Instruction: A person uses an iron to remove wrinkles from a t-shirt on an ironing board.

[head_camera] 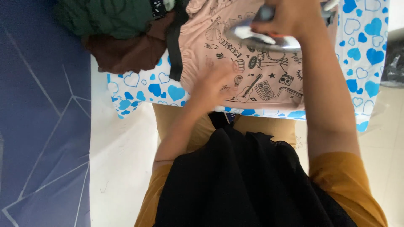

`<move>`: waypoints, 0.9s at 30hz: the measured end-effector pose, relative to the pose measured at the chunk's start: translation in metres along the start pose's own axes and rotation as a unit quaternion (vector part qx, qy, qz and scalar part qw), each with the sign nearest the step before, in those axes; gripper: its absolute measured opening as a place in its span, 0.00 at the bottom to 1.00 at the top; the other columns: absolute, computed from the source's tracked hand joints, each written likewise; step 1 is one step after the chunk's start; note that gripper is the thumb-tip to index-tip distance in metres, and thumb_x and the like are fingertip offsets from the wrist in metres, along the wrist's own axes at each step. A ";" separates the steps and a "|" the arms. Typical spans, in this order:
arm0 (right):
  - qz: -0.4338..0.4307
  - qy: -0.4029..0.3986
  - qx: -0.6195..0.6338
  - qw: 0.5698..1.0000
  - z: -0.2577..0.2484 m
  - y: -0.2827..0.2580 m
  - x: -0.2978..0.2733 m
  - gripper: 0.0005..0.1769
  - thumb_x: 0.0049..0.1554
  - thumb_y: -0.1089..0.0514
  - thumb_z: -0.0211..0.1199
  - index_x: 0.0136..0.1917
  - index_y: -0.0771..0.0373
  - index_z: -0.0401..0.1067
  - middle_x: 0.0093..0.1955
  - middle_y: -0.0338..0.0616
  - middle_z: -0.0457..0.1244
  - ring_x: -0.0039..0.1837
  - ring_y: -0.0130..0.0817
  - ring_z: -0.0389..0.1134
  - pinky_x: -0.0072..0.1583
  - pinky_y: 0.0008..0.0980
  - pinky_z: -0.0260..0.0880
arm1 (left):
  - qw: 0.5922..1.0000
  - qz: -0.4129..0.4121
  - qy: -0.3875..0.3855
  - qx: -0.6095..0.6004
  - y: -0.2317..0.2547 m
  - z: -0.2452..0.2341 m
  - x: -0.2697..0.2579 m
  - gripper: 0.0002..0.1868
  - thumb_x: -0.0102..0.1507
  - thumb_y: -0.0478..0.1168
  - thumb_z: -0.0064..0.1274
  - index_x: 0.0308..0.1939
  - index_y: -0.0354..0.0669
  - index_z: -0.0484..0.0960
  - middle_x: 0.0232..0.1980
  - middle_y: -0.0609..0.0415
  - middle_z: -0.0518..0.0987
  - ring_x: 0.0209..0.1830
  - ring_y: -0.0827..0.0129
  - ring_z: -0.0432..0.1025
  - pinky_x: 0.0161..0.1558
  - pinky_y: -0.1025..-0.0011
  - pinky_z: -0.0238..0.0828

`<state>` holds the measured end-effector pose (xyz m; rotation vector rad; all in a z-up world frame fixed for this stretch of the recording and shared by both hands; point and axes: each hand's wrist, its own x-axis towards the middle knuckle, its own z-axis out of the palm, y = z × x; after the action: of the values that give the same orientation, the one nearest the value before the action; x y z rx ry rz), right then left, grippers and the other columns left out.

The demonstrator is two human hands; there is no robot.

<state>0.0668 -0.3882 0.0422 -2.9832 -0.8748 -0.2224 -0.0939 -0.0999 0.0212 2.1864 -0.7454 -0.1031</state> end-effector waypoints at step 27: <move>-0.101 0.164 -0.126 0.973 0.022 -0.108 0.062 0.41 0.64 0.07 0.60 0.36 0.42 0.67 0.28 0.25 0.58 0.31 0.26 0.61 0.33 0.30 0.54 | 0.903 -0.159 0.380 0.123 -0.118 -0.068 0.004 0.14 0.73 0.53 0.42 0.40 0.51 0.73 0.25 0.60 0.78 0.22 0.66 0.74 0.23 0.68 0.60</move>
<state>0.0632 -0.2622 0.0281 -2.9366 -1.1801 -0.8650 -0.0131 0.0028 -0.0180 2.2992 0.0505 0.6811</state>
